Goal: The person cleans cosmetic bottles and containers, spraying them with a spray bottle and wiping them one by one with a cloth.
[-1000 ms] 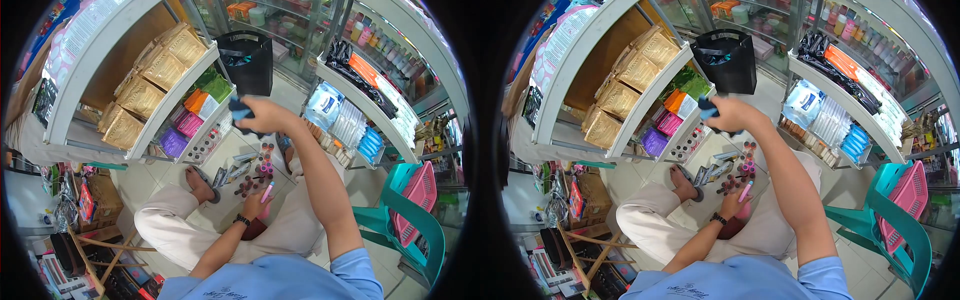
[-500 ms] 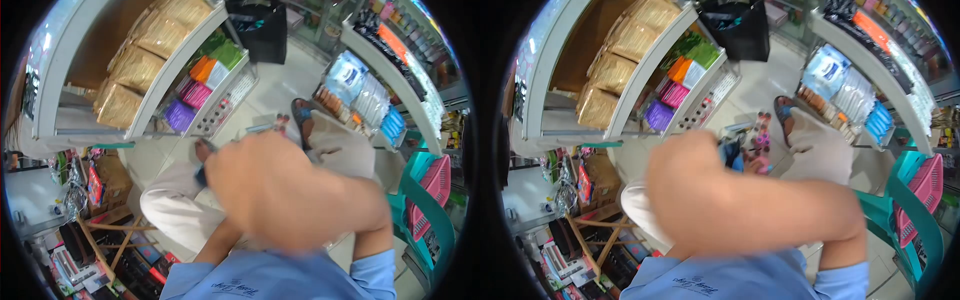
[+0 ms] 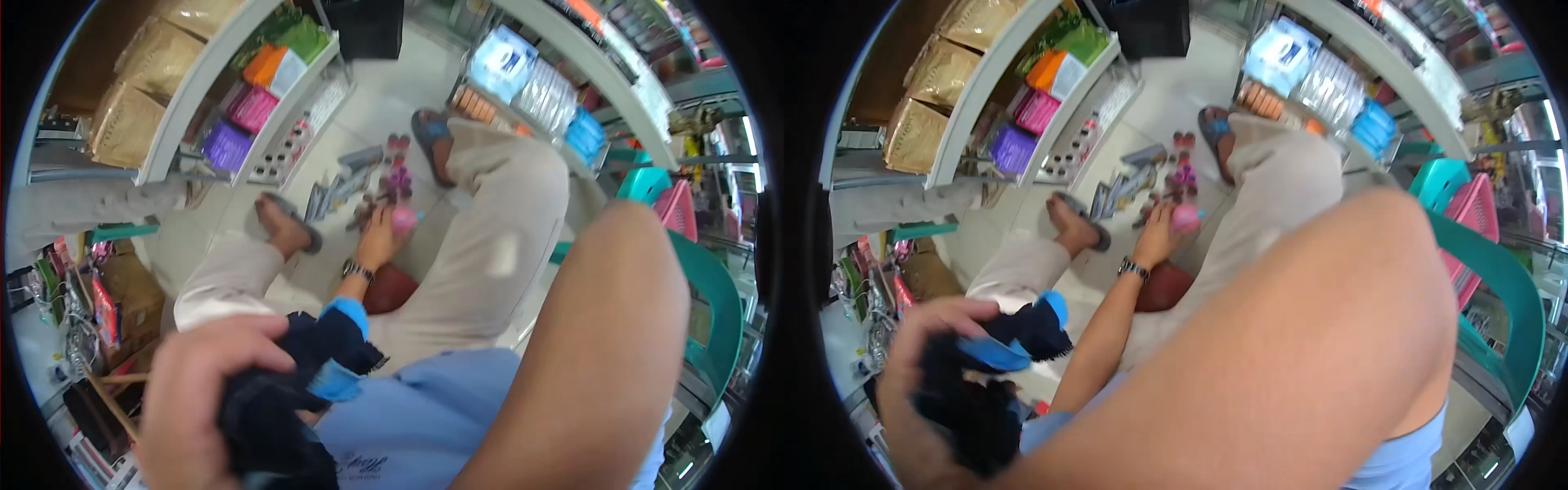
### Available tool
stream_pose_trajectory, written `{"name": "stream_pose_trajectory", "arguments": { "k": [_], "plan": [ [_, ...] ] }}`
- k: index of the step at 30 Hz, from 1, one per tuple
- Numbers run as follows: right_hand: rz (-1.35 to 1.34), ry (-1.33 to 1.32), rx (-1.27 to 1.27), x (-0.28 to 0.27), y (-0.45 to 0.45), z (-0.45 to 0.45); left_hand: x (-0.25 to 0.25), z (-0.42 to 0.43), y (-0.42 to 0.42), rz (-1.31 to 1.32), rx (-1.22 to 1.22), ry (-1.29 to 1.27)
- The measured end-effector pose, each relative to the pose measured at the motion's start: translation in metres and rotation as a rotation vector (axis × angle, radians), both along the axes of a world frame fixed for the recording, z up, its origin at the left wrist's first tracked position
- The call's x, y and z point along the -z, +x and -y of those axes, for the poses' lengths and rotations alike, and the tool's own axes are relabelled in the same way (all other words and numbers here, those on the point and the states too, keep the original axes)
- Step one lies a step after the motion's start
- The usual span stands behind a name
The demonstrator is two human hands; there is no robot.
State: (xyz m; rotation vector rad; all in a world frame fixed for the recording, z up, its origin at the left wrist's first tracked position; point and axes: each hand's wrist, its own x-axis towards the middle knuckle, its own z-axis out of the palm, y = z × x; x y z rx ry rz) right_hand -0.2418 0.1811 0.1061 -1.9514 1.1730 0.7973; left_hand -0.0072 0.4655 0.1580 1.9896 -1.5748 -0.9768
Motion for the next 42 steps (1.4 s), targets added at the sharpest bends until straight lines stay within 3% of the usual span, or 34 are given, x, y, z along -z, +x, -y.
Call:
{"name": "stream_pose_trajectory", "arguments": {
  "k": [2,4,8,22,27,34,37,38,40,41,42],
  "plan": [
    [-0.006,-0.067,-0.024,-0.016,0.006,0.005,-0.013,0.199,-0.101,0.028,-0.111,-0.105],
    [0.033,-0.137,-0.074,-0.029,0.024,0.012,-0.009,0.206,-0.131,0.099,-0.213,-0.278],
    [0.116,-0.194,-0.17,-0.048,0.06,0.008,0.017,0.195,-0.131,0.172,-0.212,-0.298],
    [-0.043,-0.322,0.092,-0.09,-0.018,-0.016,0.129,0.18,-0.228,-0.017,0.524,-0.258],
    [0.047,-0.26,-0.011,-0.072,-0.002,-0.011,0.205,0.165,-0.202,0.039,0.588,-0.11],
    [0.249,-0.379,-0.265,-0.087,0.041,0.047,0.3,0.231,-0.101,0.224,0.548,-0.059],
    [0.225,-0.381,-0.309,-0.102,0.035,0.061,0.362,0.242,-0.103,0.186,0.606,-0.026],
    [0.31,-0.337,-0.195,-0.09,0.017,0.09,0.387,0.246,-0.104,0.078,0.615,-0.189],
    [0.747,-0.478,0.177,-0.03,-0.036,0.134,0.429,0.245,-0.11,0.026,0.538,-0.524],
    [0.921,-0.367,0.524,0.02,-0.077,0.173,0.411,0.25,-0.107,0.001,0.538,-0.463],
    [0.924,-0.382,0.521,0.037,-0.084,0.189,0.393,0.249,-0.103,-0.024,0.54,-0.392]
  ]
}}
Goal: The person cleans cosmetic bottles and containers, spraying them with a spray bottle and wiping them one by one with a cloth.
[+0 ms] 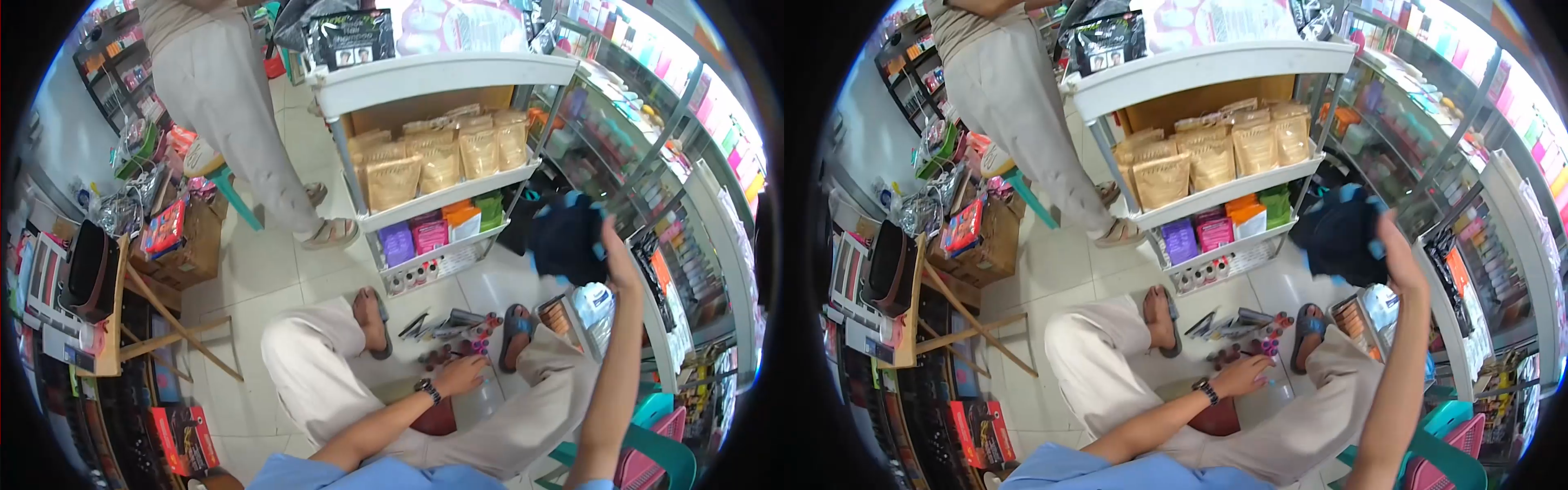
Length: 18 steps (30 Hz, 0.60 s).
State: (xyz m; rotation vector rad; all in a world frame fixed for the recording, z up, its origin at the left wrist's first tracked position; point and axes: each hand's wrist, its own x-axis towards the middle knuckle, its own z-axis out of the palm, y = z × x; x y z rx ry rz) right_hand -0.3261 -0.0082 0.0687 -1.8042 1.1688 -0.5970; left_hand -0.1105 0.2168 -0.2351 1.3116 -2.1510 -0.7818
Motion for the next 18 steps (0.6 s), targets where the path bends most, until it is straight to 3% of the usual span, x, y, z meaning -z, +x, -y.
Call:
{"name": "stream_pose_trajectory", "arguments": {
  "k": [2,3,5,6,8,10,11,13,15,16,18],
  "plan": [
    [1.204,0.45,-0.337,0.029,-0.011,0.018,0.003,0.012,0.008,-0.141,-0.004,0.117],
    [1.37,0.441,-0.17,0.05,-0.021,0.026,0.007,0.004,0.009,-0.283,-0.008,0.259],
    [1.776,0.41,-0.141,0.102,-0.037,0.048,0.001,0.008,0.018,-0.356,-0.03,0.284],
    [1.768,0.4,-0.145,0.102,-0.039,0.059,-0.01,0.018,0.023,-0.363,-0.024,0.276],
    [1.737,0.448,0.131,0.125,-0.035,0.061,-0.024,0.021,0.038,-0.513,-0.128,0.605],
    [1.532,0.751,0.666,0.103,-0.028,0.049,-0.015,0.036,0.046,-0.635,-0.206,0.545],
    [1.541,0.75,0.691,0.08,-0.015,0.043,-0.063,0.046,0.054,-0.564,-0.318,0.645],
    [1.545,0.701,0.69,0.054,0.0,0.034,0.01,0.062,0.059,-0.625,-0.36,0.128],
    [1.731,0.696,0.168,0.096,-0.028,0.054,-0.004,0.077,0.074,-0.653,-0.503,0.424],
    [1.746,0.683,0.199,0.098,-0.03,0.052,-0.016,0.086,0.078,-0.616,-0.571,0.504],
    [1.574,0.567,0.286,0.095,-0.023,0.051,0.049,0.106,0.09,-0.571,-0.607,0.407]
  ]
}}
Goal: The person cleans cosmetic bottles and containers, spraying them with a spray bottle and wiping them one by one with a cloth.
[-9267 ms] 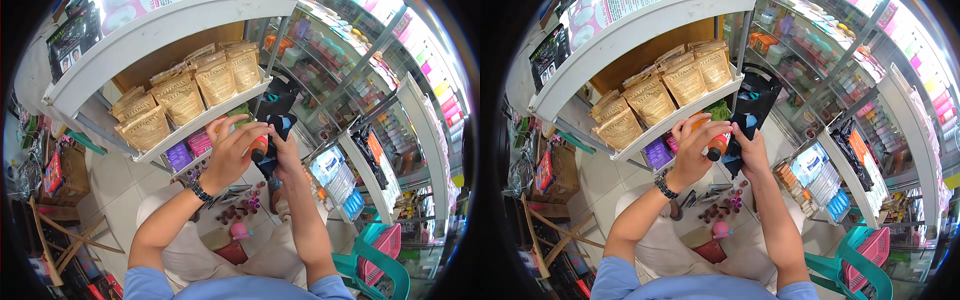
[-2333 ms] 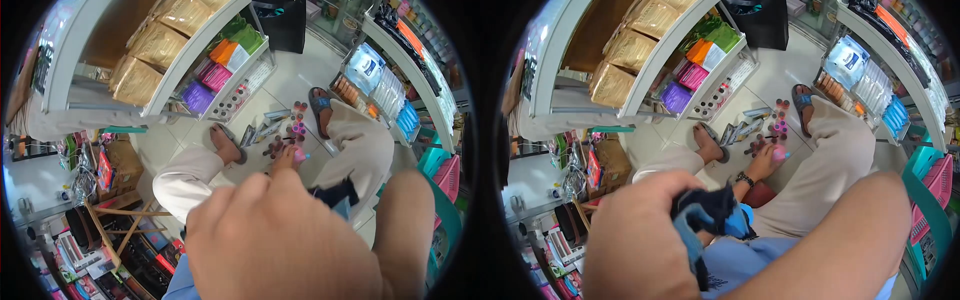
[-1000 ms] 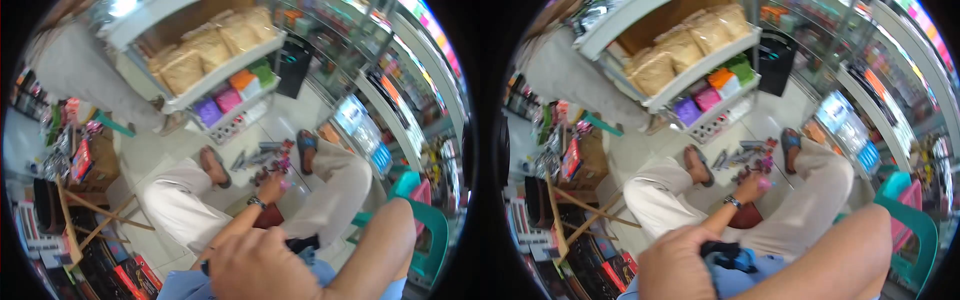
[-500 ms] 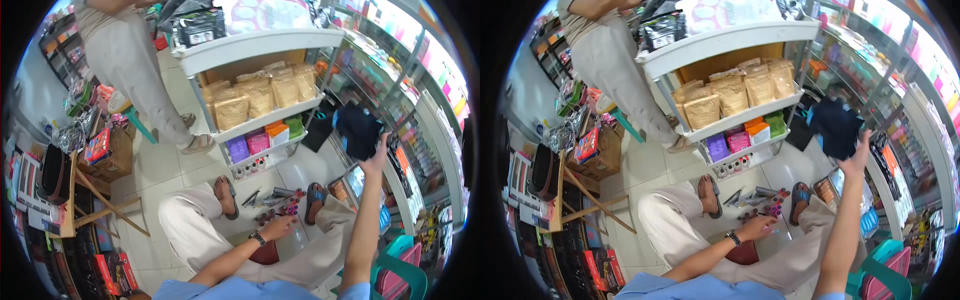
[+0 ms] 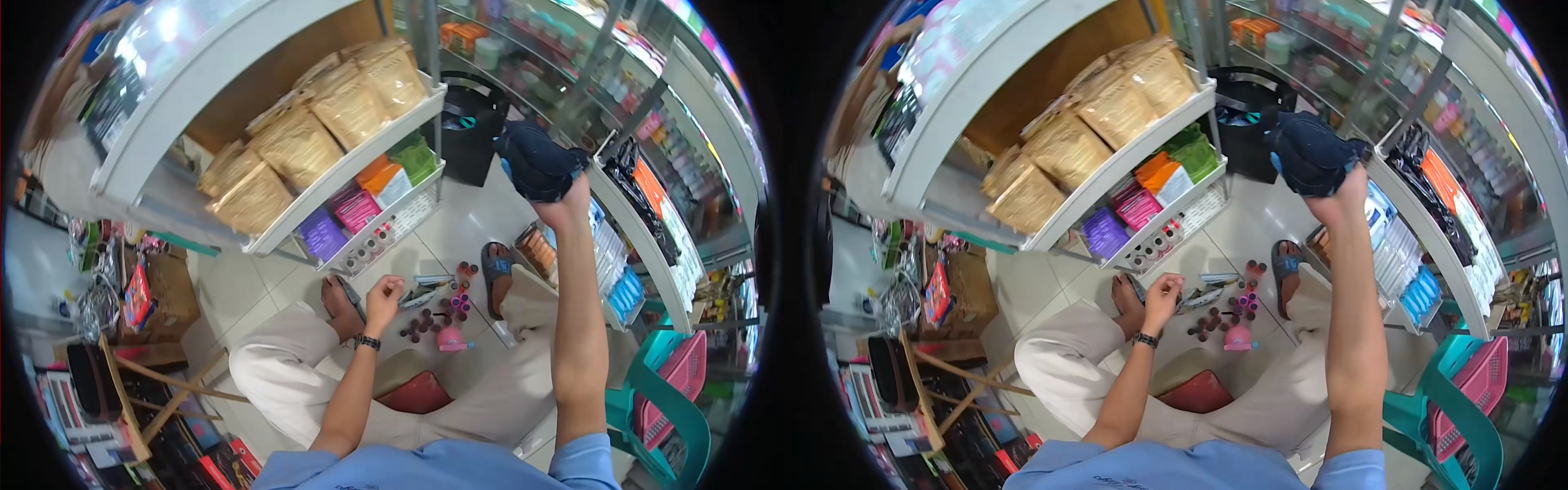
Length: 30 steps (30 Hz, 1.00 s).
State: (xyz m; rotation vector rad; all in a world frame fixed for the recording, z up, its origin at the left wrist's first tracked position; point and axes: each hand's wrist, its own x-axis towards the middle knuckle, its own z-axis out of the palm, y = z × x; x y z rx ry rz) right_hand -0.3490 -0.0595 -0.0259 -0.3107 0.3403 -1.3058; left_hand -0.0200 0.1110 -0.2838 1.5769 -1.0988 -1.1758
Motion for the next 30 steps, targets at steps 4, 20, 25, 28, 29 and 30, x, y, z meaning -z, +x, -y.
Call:
{"name": "stream_pose_trajectory", "arguments": {
  "k": [4,20,25,28,29,30],
  "plan": [
    [-0.011,0.031,0.036,0.021,-0.003,0.018,0.009,0.059,0.006,0.403,0.041,-0.169],
    [-0.325,0.384,0.179,-0.003,0.048,0.044,0.227,0.267,0.04,1.139,0.376,0.354],
    [-0.257,0.358,0.159,0.004,0.066,0.054,0.285,0.271,0.08,0.578,0.261,-0.127],
    [-0.256,0.26,0.075,-0.001,0.074,0.047,0.29,0.259,0.057,0.751,0.118,-0.101],
    [-0.254,0.301,0.061,-0.001,0.074,0.042,0.289,0.261,0.05,0.853,0.058,-0.073],
    [-0.251,0.334,0.051,-0.003,0.074,0.04,0.25,0.274,0.036,0.955,-0.007,-0.048]
  ]
}}
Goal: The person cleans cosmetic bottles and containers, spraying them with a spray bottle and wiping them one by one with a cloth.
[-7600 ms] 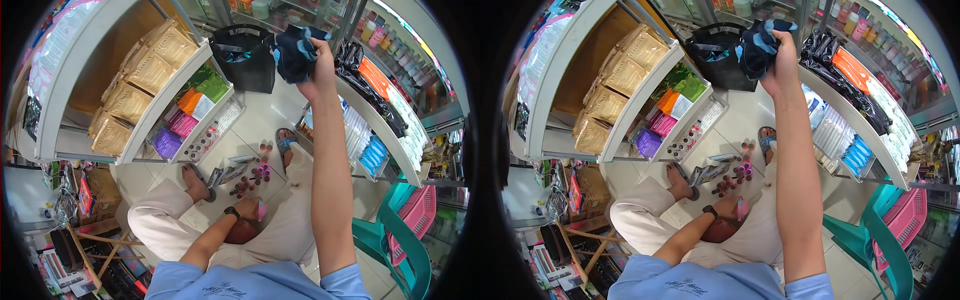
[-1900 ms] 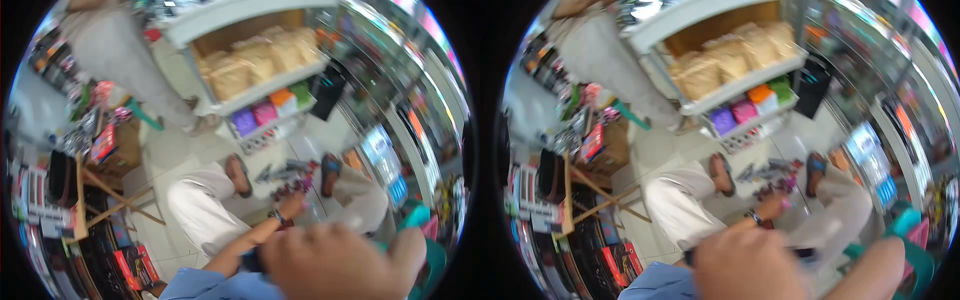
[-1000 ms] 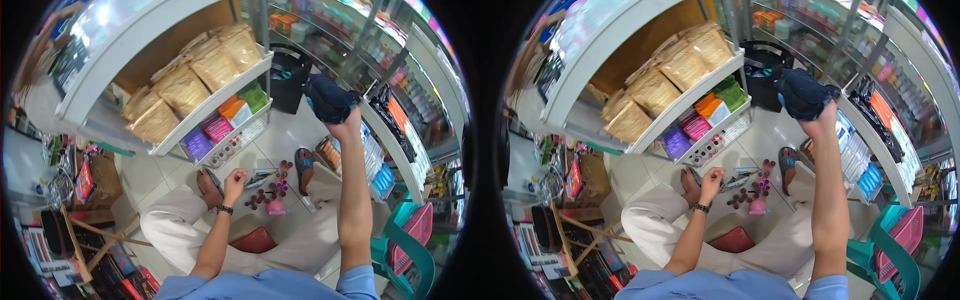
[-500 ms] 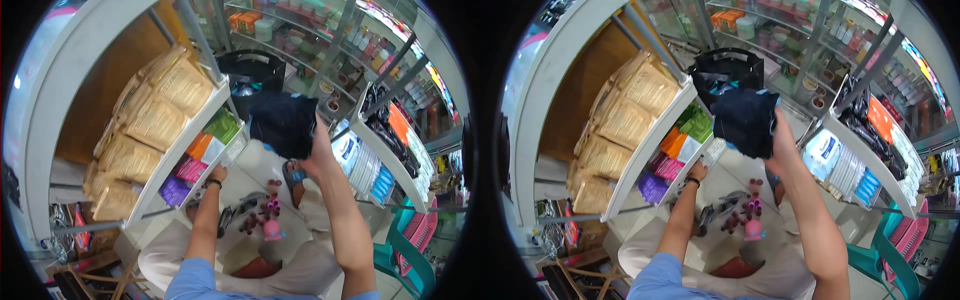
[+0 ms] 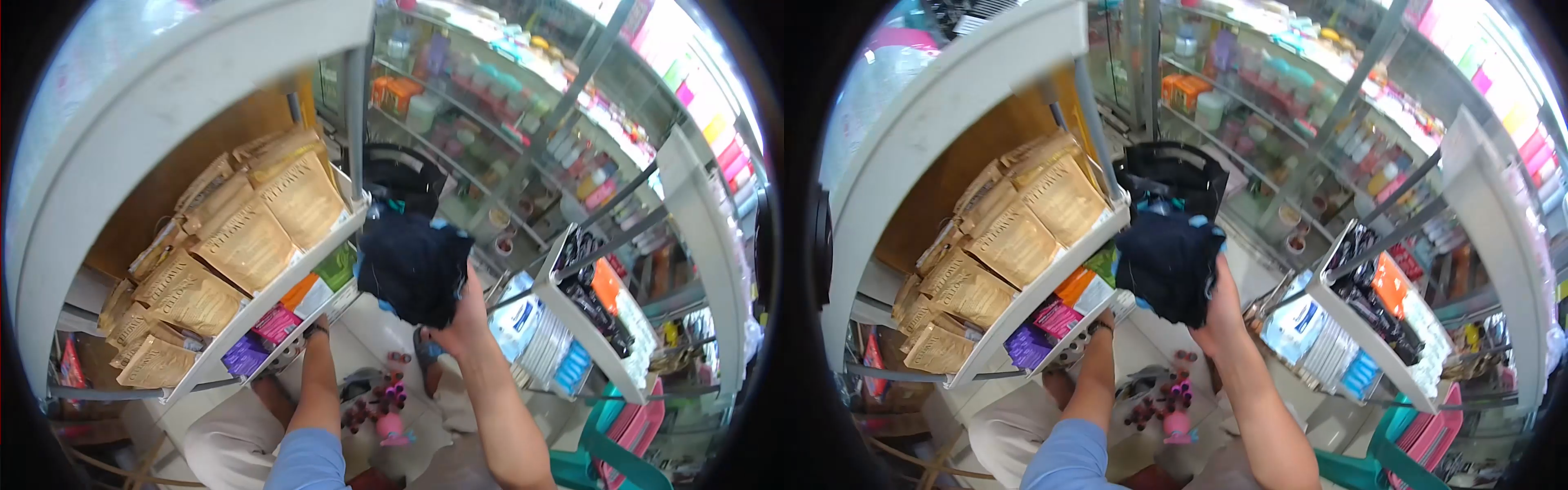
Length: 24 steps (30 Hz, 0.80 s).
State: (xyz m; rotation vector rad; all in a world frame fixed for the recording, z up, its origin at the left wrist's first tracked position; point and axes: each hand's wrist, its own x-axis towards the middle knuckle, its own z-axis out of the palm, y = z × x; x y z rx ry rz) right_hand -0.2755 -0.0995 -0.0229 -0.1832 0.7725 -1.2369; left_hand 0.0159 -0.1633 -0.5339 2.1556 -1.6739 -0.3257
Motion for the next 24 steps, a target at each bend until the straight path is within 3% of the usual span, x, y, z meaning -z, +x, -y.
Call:
{"name": "stream_pose_trajectory", "arguments": {
  "k": [3,6,10,12,13,17,18,20,22,23,24],
  "plan": [
    [-0.054,-0.016,0.009,0.002,-0.005,-0.002,-0.061,0.016,-0.026,0.005,0.009,-0.159],
    [-0.105,0.025,0.05,0.017,-0.013,-0.006,-0.062,-0.04,-0.038,0.07,0.086,-0.173],
    [-0.002,-0.103,0.048,0.009,-0.022,0.008,-0.112,-0.066,-0.07,0.762,0.541,-0.243],
    [0.014,-0.154,0.05,0.003,-0.024,0.007,-0.179,-0.099,-0.079,0.573,0.671,-0.234],
    [0.038,-0.193,0.045,0.005,-0.026,0.009,-0.201,-0.111,-0.084,0.566,0.679,-0.393],
    [0.108,-0.227,0.083,0.01,-0.032,0.004,-0.307,-0.156,-0.102,-0.021,0.762,0.0],
    [0.13,-0.24,0.046,0.013,-0.034,0.001,-0.335,-0.158,-0.109,-0.197,0.73,0.241],
    [0.33,-0.344,-0.066,0.021,-0.045,-0.009,-0.398,-0.18,-0.112,-0.363,0.804,0.2],
    [0.517,-0.357,-0.16,0.031,-0.059,-0.022,-0.44,-0.191,-0.109,-0.503,0.817,0.329],
    [0.516,-0.352,-0.18,0.021,-0.052,-0.036,-0.46,-0.199,-0.105,-0.647,0.814,0.249],
    [0.379,-0.261,-0.022,0.006,-0.05,-0.05,-0.48,-0.207,-0.101,-0.715,0.768,0.218]
  ]
}}
